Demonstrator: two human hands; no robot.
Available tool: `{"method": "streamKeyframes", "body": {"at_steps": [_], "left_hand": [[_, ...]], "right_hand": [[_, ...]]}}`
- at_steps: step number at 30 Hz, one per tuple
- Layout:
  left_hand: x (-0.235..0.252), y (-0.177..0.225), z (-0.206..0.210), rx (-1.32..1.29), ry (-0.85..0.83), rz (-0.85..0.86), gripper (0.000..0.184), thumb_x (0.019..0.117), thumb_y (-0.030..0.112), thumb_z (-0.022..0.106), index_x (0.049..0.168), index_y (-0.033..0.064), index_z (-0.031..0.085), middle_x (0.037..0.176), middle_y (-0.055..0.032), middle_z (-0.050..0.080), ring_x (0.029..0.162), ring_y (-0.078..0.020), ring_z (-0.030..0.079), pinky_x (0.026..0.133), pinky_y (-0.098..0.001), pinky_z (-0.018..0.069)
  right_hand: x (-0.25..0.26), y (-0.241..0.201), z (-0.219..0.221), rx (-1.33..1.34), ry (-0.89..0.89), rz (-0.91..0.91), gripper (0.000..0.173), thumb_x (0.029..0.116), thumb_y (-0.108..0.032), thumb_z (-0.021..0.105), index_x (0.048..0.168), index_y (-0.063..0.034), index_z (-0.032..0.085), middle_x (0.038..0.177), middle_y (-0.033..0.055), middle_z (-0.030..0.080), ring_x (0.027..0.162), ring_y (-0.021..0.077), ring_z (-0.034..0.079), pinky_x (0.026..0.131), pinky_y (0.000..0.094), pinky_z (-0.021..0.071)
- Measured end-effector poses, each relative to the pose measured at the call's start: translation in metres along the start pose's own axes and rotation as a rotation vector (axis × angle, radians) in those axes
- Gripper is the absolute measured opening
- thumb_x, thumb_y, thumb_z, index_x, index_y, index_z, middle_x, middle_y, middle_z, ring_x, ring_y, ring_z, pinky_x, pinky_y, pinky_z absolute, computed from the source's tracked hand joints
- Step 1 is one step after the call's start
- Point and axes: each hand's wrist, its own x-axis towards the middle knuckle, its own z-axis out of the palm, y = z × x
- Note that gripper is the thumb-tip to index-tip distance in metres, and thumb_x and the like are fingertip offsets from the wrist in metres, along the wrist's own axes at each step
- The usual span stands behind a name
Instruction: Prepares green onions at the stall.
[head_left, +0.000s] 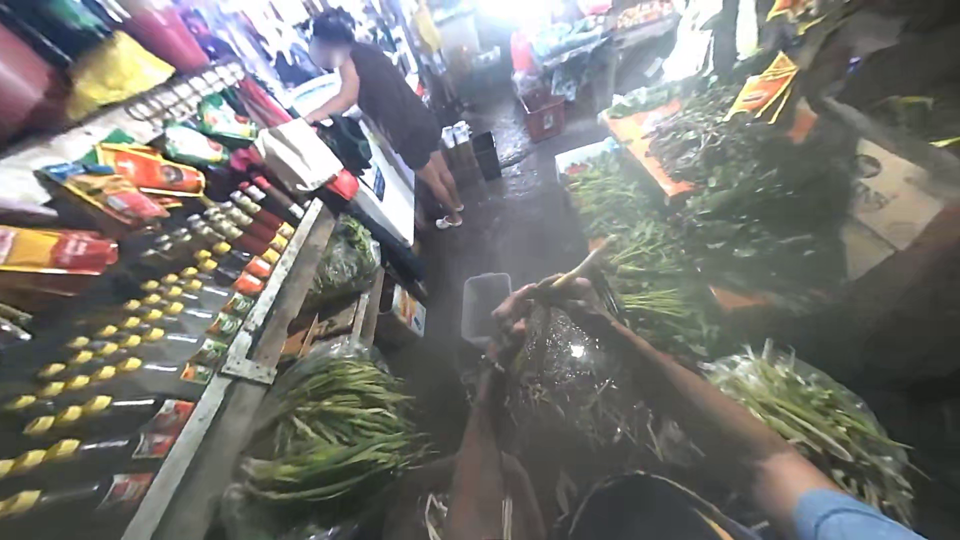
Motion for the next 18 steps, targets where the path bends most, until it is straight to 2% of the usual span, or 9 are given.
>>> {"method": "streamKeyframes", "body": {"at_steps": [2,4,6,8,11,13,14,16,18], "left_hand": [[0.006,-0.004,0.012,-0.020,-0.008,-0.015,0.037,0.0962,-0.001,0.057,0.132,-0.0072,0.061,0.128,-0.0223,0.066,0.114,-0.0230,0.067,0.100,-0.0350,0.0545],[0.010,-0.013,0.024,-0.042,-0.052,-0.034,0.039,0.0971,0.001,0.055,0.136,-0.0042,0.060,0.127,-0.0198,0.066,0.111,-0.0208,0.068,0.098,-0.0348,0.0553],[0.011,-0.022,0.037,-0.050,-0.086,-0.035,0.040,0.0983,0.000,0.050,0.138,-0.0028,0.058,0.125,-0.0178,0.068,0.107,-0.0184,0.069,0.096,-0.0348,0.0560],[0.010,-0.025,0.045,-0.005,-0.075,-0.067,0.038,0.1010,0.003,0.051,0.137,0.0006,0.061,0.120,-0.0155,0.070,0.098,-0.0168,0.070,0.090,-0.0345,0.0571],[0.007,-0.031,0.052,0.077,-0.076,-0.120,0.032,0.1020,0.006,0.053,0.130,-0.0011,0.066,0.112,-0.0151,0.073,0.093,-0.0169,0.071,0.088,-0.0351,0.0572],[0.002,-0.032,0.054,0.146,-0.083,-0.179,0.027,0.1034,0.009,0.052,0.120,-0.0043,0.068,0.097,-0.0129,0.071,0.082,-0.0140,0.066,0.081,-0.0330,0.0547],[0.000,-0.033,0.054,0.170,-0.088,-0.196,0.027,0.1042,0.011,0.050,0.118,-0.0047,0.068,0.091,-0.0113,0.069,0.076,-0.0124,0.062,0.077,-0.0314,0.0526],[-0.008,-0.037,0.051,0.189,-0.098,-0.221,0.028,0.1050,0.011,0.047,0.117,-0.0052,0.067,0.087,-0.0102,0.066,0.074,-0.0119,0.058,0.074,-0.0305,0.0502],[-0.020,-0.043,0.046,0.193,-0.105,-0.236,0.027,0.1048,0.011,0.048,0.115,-0.0053,0.067,0.089,-0.0105,0.066,0.076,-0.0122,0.059,0.076,-0.0308,0.0504]], "right_hand": [[-0.005,0.001,-0.005,0.022,0.015,0.031,0.021,0.0926,0.007,0.057,0.112,0.0078,0.067,0.103,0.0070,0.073,0.094,0.0092,0.069,0.089,0.0288,0.0588],[-0.012,0.003,-0.008,-0.009,0.025,0.064,0.024,0.0936,0.008,0.055,0.115,0.0090,0.064,0.106,0.0099,0.072,0.097,0.0104,0.069,0.090,0.0291,0.0583],[-0.018,0.001,-0.010,-0.090,0.061,0.135,0.024,0.0938,0.007,0.059,0.117,0.0090,0.063,0.106,0.0105,0.071,0.095,0.0086,0.069,0.089,0.0266,0.0575],[-0.021,0.004,-0.013,-0.164,0.103,0.203,0.025,0.0940,0.000,0.065,0.117,0.0079,0.064,0.103,0.0103,0.070,0.092,0.0069,0.067,0.087,0.0239,0.0566],[-0.022,0.012,-0.022,-0.230,0.089,0.363,0.022,0.0979,-0.007,0.064,0.115,0.0067,0.065,0.100,0.0098,0.069,0.088,0.0070,0.065,0.085,0.0254,0.0551],[-0.022,0.011,-0.030,-0.372,0.044,0.434,0.020,0.0990,-0.007,0.061,0.111,0.0080,0.067,0.099,0.0136,0.069,0.088,0.0117,0.064,0.086,0.0307,0.0529],[-0.022,0.010,-0.035,-0.412,0.038,0.466,0.020,0.0997,-0.006,0.059,0.110,0.0082,0.068,0.096,0.0137,0.068,0.083,0.0121,0.062,0.082,0.0310,0.0525],[-0.021,0.005,-0.045,-0.406,0.071,0.549,0.021,0.1041,-0.012,0.057,0.109,0.0049,0.068,0.089,0.0081,0.065,0.071,0.0072,0.058,0.069,0.0258,0.0515],[-0.022,-0.001,-0.061,-0.441,0.102,0.559,0.021,0.1049,-0.010,0.055,0.109,0.0046,0.069,0.087,0.0092,0.065,0.069,0.0093,0.056,0.067,0.0277,0.0501]]}}
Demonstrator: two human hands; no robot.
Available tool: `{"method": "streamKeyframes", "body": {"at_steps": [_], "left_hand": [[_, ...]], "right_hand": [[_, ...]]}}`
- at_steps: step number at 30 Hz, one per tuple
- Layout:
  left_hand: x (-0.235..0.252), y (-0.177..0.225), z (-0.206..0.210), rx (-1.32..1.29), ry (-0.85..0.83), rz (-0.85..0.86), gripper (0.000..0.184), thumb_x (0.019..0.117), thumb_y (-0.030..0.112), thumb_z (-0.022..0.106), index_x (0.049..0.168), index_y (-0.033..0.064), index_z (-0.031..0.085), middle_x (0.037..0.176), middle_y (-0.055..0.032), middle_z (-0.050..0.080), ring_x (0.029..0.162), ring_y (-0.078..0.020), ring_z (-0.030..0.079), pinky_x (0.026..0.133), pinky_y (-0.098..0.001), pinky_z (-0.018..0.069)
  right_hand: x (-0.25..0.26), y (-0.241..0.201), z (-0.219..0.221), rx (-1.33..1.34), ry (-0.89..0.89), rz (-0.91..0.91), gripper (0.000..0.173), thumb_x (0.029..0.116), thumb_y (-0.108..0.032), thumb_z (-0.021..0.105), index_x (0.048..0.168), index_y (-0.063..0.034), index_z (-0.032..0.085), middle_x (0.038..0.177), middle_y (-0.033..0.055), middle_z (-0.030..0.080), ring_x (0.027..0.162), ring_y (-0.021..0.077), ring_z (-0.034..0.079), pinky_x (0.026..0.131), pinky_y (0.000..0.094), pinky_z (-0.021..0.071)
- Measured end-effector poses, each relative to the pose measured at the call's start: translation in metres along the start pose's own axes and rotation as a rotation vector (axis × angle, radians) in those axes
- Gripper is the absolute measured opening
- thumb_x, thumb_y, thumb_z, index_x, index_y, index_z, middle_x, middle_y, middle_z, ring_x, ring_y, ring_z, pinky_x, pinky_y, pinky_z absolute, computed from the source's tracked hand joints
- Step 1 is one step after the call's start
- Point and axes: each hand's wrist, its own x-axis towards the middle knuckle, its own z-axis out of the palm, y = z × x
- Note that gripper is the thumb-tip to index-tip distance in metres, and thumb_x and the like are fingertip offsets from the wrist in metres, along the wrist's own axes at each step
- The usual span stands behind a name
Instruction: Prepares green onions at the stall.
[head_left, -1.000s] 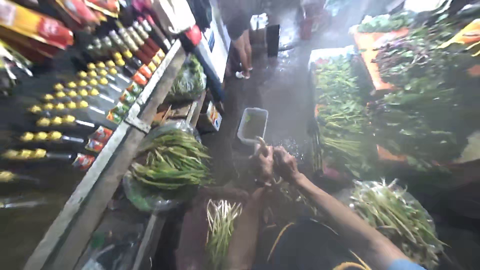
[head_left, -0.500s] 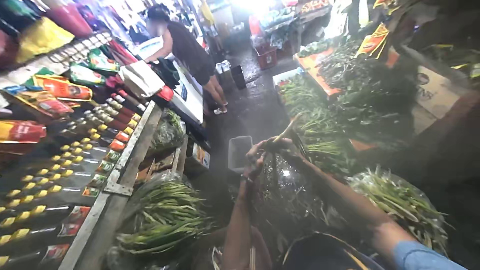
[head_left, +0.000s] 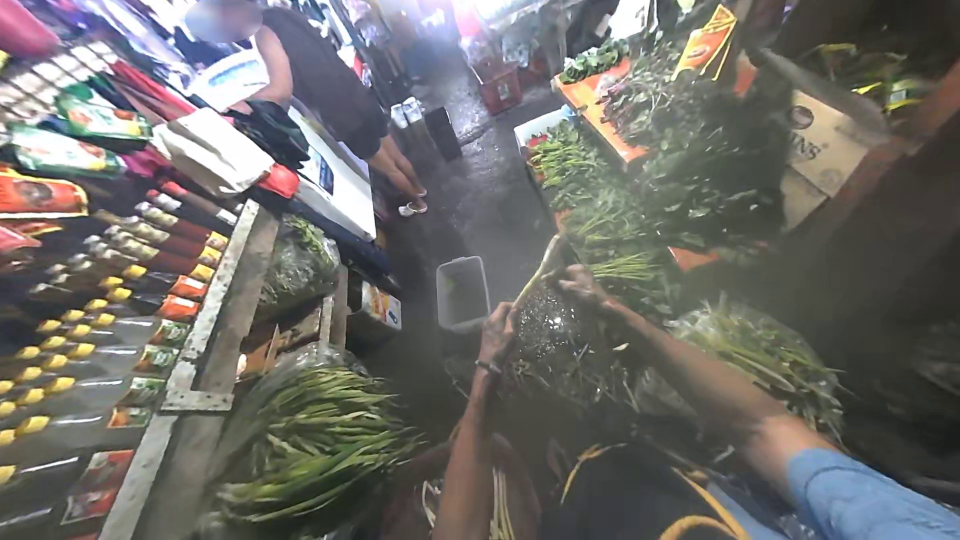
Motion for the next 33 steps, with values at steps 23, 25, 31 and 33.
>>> {"method": "streamKeyframes", "body": {"at_steps": [23,25,31,33], "left_hand": [[-0.067,-0.028,-0.023,0.008,-0.305,-0.148,0.025,0.1040,0.018,0.054,0.111,-0.0007,0.069,0.086,-0.0047,0.068,0.073,-0.0065,0.061,0.072,-0.0275,0.0527],[-0.073,-0.041,-0.030,-0.107,-0.265,-0.213,0.024,0.1042,0.016,0.053,0.111,-0.0004,0.068,0.081,0.0018,0.065,0.066,-0.0007,0.058,0.065,-0.0204,0.0518],[-0.056,-0.028,-0.042,-0.444,-0.121,-0.310,0.027,0.1026,0.004,0.048,0.125,-0.0047,0.060,0.091,-0.0007,0.071,0.075,-0.0063,0.067,0.072,-0.0238,0.0581],[-0.045,-0.023,-0.043,-0.482,-0.084,-0.342,0.029,0.1035,0.003,0.050,0.131,-0.0052,0.058,0.099,-0.0056,0.073,0.080,-0.0097,0.070,0.075,-0.0266,0.0590]], "right_hand": [[-0.025,0.092,-0.257,-0.678,0.262,-0.391,0.016,0.0942,0.001,0.065,0.105,0.0051,0.075,0.103,0.0285,0.073,0.099,0.0459,0.070,0.095,0.0647,0.0504],[-0.041,0.116,-0.294,-0.718,0.295,-0.238,0.015,0.0939,-0.002,0.067,0.105,-0.0004,0.077,0.105,0.0265,0.073,0.102,0.0459,0.069,0.095,0.0666,0.0492],[-0.092,0.152,-0.307,-0.882,0.172,0.282,0.016,0.0980,-0.007,0.065,0.108,0.0007,0.076,0.113,0.0327,0.069,0.113,0.0547,0.061,0.097,0.0751,0.0427],[-0.109,0.164,-0.299,-0.924,0.163,0.407,0.017,0.0983,-0.006,0.065,0.109,0.0024,0.075,0.115,0.0340,0.067,0.115,0.0556,0.061,0.095,0.0746,0.0440]]}}
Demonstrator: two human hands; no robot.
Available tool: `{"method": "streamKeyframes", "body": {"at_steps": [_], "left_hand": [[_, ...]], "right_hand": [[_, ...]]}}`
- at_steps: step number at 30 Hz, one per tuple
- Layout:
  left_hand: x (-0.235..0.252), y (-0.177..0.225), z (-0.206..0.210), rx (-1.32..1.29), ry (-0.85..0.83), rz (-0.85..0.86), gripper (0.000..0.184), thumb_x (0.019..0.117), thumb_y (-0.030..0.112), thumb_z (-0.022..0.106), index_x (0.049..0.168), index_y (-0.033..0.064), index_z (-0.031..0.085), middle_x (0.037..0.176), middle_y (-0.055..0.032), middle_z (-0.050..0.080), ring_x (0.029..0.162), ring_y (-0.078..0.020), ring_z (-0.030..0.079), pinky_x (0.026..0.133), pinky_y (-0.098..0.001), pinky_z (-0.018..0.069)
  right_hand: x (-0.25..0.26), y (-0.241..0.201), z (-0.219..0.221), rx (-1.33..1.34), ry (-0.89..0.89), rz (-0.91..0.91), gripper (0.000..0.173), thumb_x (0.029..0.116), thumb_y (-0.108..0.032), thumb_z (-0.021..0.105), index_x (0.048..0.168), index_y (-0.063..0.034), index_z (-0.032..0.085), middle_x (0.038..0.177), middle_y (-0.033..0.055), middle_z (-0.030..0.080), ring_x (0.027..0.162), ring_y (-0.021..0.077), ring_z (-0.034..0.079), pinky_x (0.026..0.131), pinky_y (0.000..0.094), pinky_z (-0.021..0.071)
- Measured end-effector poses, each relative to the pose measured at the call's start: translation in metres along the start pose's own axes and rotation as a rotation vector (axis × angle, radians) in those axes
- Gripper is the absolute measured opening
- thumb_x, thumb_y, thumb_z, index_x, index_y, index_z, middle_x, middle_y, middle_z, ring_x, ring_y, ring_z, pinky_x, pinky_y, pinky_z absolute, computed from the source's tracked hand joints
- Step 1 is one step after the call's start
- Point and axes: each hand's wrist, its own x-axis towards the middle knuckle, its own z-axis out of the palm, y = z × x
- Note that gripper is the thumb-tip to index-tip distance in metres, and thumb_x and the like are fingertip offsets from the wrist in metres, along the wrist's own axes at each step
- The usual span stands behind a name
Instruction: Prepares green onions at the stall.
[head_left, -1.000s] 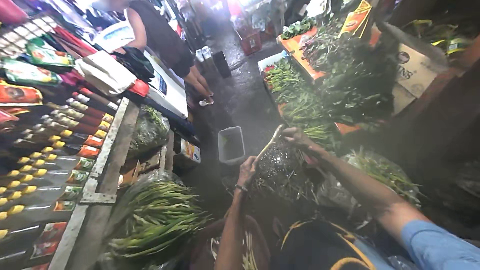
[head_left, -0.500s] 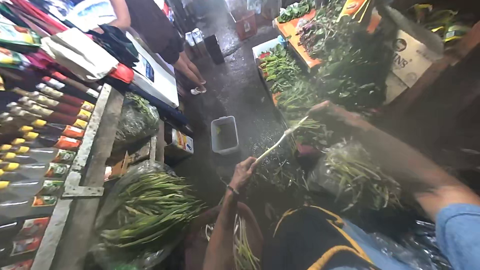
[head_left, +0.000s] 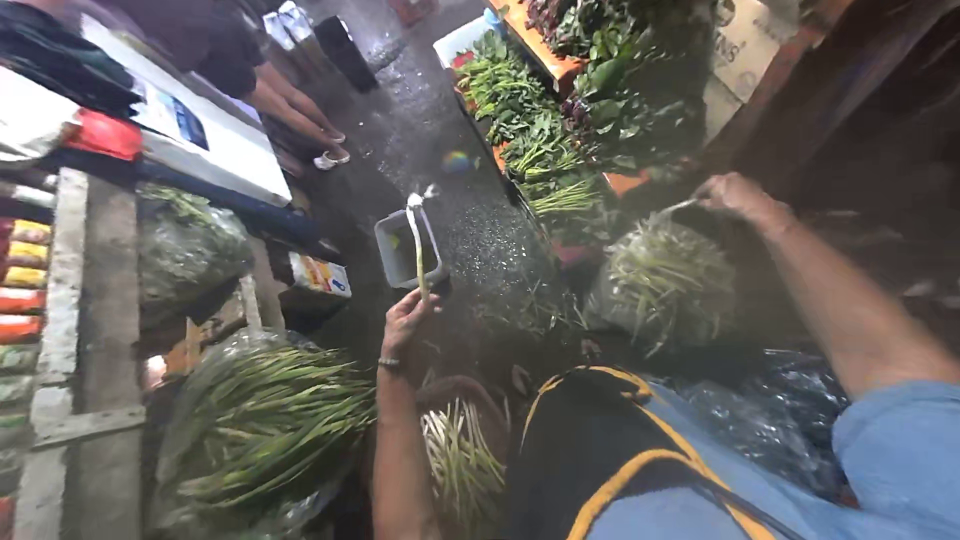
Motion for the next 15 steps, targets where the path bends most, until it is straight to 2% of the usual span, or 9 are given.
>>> {"method": "streamKeyframes", "body": {"at_steps": [3,5,7,9,12,13,15], "left_hand": [[0.012,0.001,0.001,0.004,0.033,-0.027,0.033,0.1033,0.004,0.054,0.136,0.0007,0.059,0.107,-0.0069,0.074,0.080,-0.0068,0.069,0.068,-0.0220,0.0552],[0.019,-0.008,0.004,-0.049,0.043,-0.038,0.034,0.1023,0.006,0.058,0.136,0.0036,0.061,0.110,-0.0080,0.075,0.079,-0.0073,0.069,0.063,-0.0213,0.0537],[0.022,-0.013,0.015,-0.175,0.066,-0.053,0.031,0.0994,0.001,0.061,0.131,0.0001,0.064,0.108,-0.0111,0.075,0.081,-0.0129,0.071,0.069,-0.0263,0.0577],[0.022,-0.014,0.031,-0.263,0.088,-0.070,0.024,0.0965,-0.005,0.062,0.120,-0.0025,0.066,0.102,-0.0118,0.075,0.080,-0.0151,0.072,0.071,-0.0285,0.0596],[0.022,-0.012,0.059,-0.280,0.077,-0.069,0.016,0.0929,-0.010,0.063,0.107,-0.0029,0.066,0.092,-0.0098,0.073,0.074,-0.0141,0.070,0.068,-0.0281,0.0592],[0.024,-0.013,0.069,-0.262,0.067,-0.066,0.013,0.0923,-0.010,0.064,0.103,-0.0023,0.066,0.088,-0.0086,0.072,0.072,-0.0133,0.069,0.066,-0.0276,0.0584],[0.026,-0.013,0.089,-0.256,0.043,-0.059,0.009,0.0915,-0.009,0.066,0.097,-0.0022,0.064,0.085,-0.0087,0.072,0.071,-0.0145,0.069,0.067,-0.0288,0.0587]], "right_hand": [[-0.008,0.008,0.028,-0.063,-0.129,0.124,0.023,0.0945,-0.008,0.072,0.108,0.0107,0.070,0.115,0.0375,0.065,0.115,0.0573,0.060,0.095,0.0735,0.0452],[-0.013,0.001,0.044,-0.105,-0.248,0.263,0.032,0.0944,-0.008,0.072,0.117,0.0144,0.064,0.124,0.0387,0.061,0.122,0.0565,0.056,0.099,0.0724,0.0429],[-0.031,-0.024,0.044,-0.118,-0.268,0.345,0.035,0.0987,-0.010,0.066,0.125,0.0132,0.061,0.133,0.0383,0.057,0.129,0.0567,0.051,0.102,0.0745,0.0378],[-0.040,-0.051,0.045,-0.062,-0.244,0.303,0.036,0.0982,-0.011,0.067,0.123,0.0136,0.062,0.131,0.0382,0.058,0.129,0.0563,0.052,0.103,0.0737,0.0374],[-0.026,-0.082,0.079,0.307,-0.145,0.051,0.035,0.0957,-0.016,0.073,0.114,0.0124,0.066,0.115,0.0359,0.065,0.112,0.0509,0.062,0.099,0.0674,0.0454],[-0.026,-0.103,0.092,0.500,-0.116,-0.021,0.029,0.0959,-0.013,0.072,0.109,0.0123,0.067,0.107,0.0325,0.066,0.099,0.0444,0.065,0.092,0.0614,0.0501],[-0.038,-0.162,0.108,0.885,-0.166,-0.082,0.021,0.0983,-0.010,0.068,0.110,0.0065,0.065,0.097,0.0182,0.066,0.080,0.0228,0.062,0.076,0.0421,0.0549]]}}
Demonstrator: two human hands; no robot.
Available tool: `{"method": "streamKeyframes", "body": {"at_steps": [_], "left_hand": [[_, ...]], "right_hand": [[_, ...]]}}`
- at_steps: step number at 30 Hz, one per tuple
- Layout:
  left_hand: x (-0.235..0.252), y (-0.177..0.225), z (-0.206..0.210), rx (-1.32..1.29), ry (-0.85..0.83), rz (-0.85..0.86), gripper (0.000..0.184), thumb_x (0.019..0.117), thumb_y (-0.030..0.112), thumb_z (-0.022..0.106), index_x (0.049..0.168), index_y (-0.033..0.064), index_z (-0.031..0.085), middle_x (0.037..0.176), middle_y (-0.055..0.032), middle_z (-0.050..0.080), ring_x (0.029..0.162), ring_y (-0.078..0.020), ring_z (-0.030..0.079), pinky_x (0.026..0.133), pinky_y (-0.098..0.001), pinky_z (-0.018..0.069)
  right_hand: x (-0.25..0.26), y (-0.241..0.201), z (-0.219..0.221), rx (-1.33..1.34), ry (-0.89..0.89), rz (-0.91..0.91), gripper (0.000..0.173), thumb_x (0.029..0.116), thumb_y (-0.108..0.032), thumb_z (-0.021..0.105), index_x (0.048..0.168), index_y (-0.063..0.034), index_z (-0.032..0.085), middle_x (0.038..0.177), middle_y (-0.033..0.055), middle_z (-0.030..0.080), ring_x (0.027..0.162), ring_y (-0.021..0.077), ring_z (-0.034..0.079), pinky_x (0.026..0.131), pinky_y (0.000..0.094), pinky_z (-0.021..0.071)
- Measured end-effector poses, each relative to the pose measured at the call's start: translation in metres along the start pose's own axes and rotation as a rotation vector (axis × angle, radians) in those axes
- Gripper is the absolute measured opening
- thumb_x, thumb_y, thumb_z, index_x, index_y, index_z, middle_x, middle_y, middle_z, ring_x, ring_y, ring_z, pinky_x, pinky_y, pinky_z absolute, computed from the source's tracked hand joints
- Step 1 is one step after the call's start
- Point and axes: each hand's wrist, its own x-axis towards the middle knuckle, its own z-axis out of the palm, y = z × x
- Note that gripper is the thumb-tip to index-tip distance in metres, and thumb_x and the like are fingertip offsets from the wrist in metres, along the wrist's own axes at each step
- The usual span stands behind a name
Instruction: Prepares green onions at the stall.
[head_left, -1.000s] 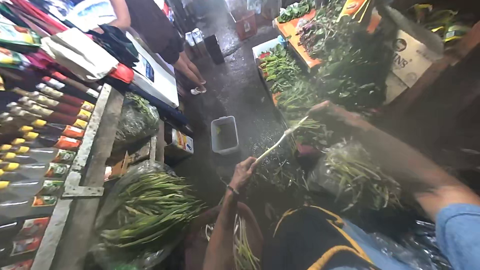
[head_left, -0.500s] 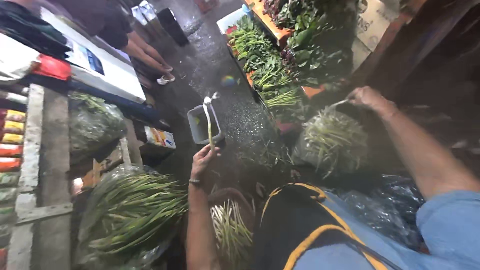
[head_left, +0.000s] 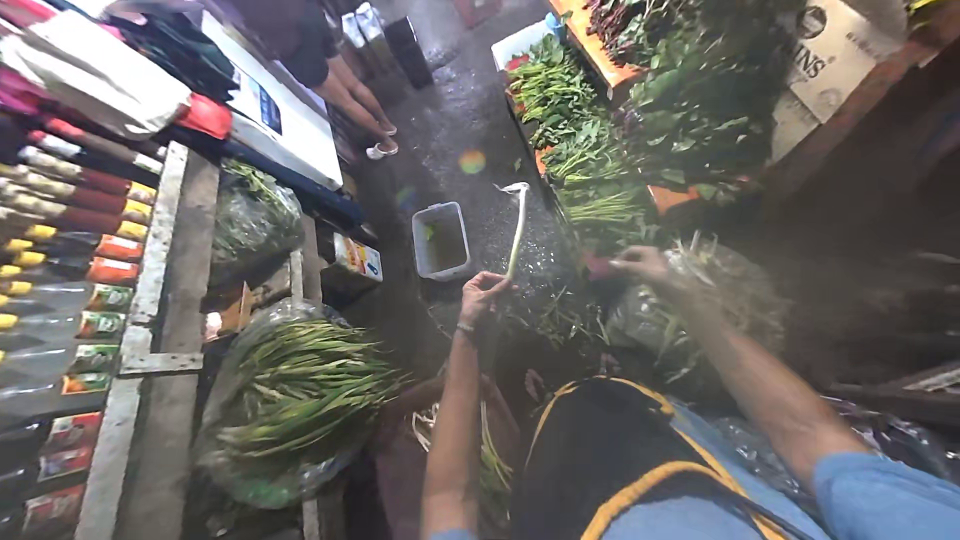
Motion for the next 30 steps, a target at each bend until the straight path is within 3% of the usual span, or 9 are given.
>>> {"method": "streamKeyframes", "body": {"at_steps": [3,5,8,10,13,16,18,23,30], "left_hand": [[-0.002,0.001,0.028,0.024,-0.068,-0.004,0.006,0.0918,-0.010,0.065,0.096,-0.0056,0.064,0.083,-0.0100,0.071,0.072,-0.0164,0.070,0.072,-0.0316,0.0609],[-0.003,-0.002,0.035,0.082,-0.093,0.027,0.004,0.0924,-0.008,0.065,0.094,-0.0042,0.064,0.083,-0.0072,0.069,0.074,-0.0122,0.067,0.074,-0.0285,0.0585],[-0.004,-0.003,0.028,0.258,-0.088,0.020,0.013,0.1017,0.007,0.059,0.104,-0.0053,0.063,0.086,-0.0076,0.066,0.072,-0.0106,0.063,0.071,-0.0287,0.0561],[-0.010,-0.001,0.019,0.347,-0.208,-0.051,0.026,0.1063,0.013,0.053,0.122,-0.0076,0.056,0.097,-0.0124,0.065,0.074,-0.0142,0.067,0.071,-0.0325,0.0611],[-0.020,-0.008,0.013,0.556,-0.313,0.008,0.025,0.1055,0.014,0.051,0.115,-0.0071,0.061,0.086,-0.0074,0.067,0.070,-0.0096,0.064,0.069,-0.0287,0.0569],[-0.030,-0.005,0.020,0.859,-0.294,0.060,0.036,0.1091,0.021,0.043,0.125,-0.0058,0.061,0.097,-0.0181,0.068,0.086,-0.0235,0.067,0.086,-0.0420,0.0540],[-0.036,-0.005,0.023,0.931,-0.283,0.053,0.041,0.1112,0.024,0.039,0.126,-0.0070,0.061,0.107,-0.0243,0.068,0.100,-0.0318,0.067,0.096,-0.0482,0.0505],[-0.050,-0.004,0.012,1.030,-0.339,-0.023,0.038,0.1108,0.023,0.041,0.117,-0.0061,0.063,0.098,-0.0206,0.066,0.089,-0.0289,0.064,0.087,-0.0453,0.0503],[-0.065,-0.002,0.006,1.077,-0.467,0.000,0.036,0.1097,0.025,0.044,0.110,-0.0056,0.063,0.086,-0.0173,0.062,0.079,-0.0251,0.060,0.078,-0.0423,0.0489]], "right_hand": [[-0.020,-0.056,0.072,0.389,-0.207,-0.003,0.025,0.1026,-0.012,0.061,0.125,-0.0018,0.063,0.097,0.0046,0.067,0.069,0.0046,0.057,0.061,0.0222,0.0491],[-0.028,-0.078,0.102,0.562,-0.353,0.027,0.024,0.1002,-0.006,0.062,0.124,-0.0010,0.062,0.097,0.0047,0.068,0.073,0.0067,0.061,0.066,0.0234,0.0526],[-0.027,-0.085,0.123,0.716,-0.297,0.127,0.014,0.0983,-0.001,0.063,0.112,0.0006,0.062,0.085,0.0053,0.066,0.068,0.0098,0.062,0.063,0.0255,0.0545],[-0.023,-0.082,0.125,0.772,-0.279,0.149,0.012,0.0992,-0.001,0.061,0.112,0.0002,0.062,0.083,0.0044,0.065,0.067,0.0102,0.062,0.065,0.0267,0.0562],[-0.026,-0.077,0.129,0.731,-0.320,0.135,0.011,0.0973,-0.001,0.064,0.109,0.0001,0.065,0.085,0.0036,0.068,0.067,0.0077,0.062,0.062,0.0241,0.0543],[-0.030,-0.072,0.135,0.696,-0.429,0.138,0.010,0.0974,-0.004,0.065,0.107,-0.0011,0.066,0.086,0.0026,0.070,0.066,0.0061,0.061,0.060,0.0224,0.0515],[-0.033,-0.070,0.135,0.704,-0.443,0.158,0.006,0.0989,-0.006,0.063,0.101,-0.0027,0.067,0.075,-0.0017,0.066,0.054,0.0012,0.052,0.050,0.0176,0.0432],[-0.031,-0.062,0.115,0.913,-0.374,0.351,0.014,0.1051,-0.009,0.051,0.094,-0.0072,0.060,0.064,-0.0064,0.053,0.043,-0.0035,0.038,0.040,0.0115,0.0334],[-0.032,-0.042,0.085,0.977,-0.361,0.440,0.015,0.1039,-0.006,0.052,0.090,-0.0073,0.059,0.063,-0.0058,0.054,0.041,-0.0047,0.038,0.038,0.0095,0.0334]]}}
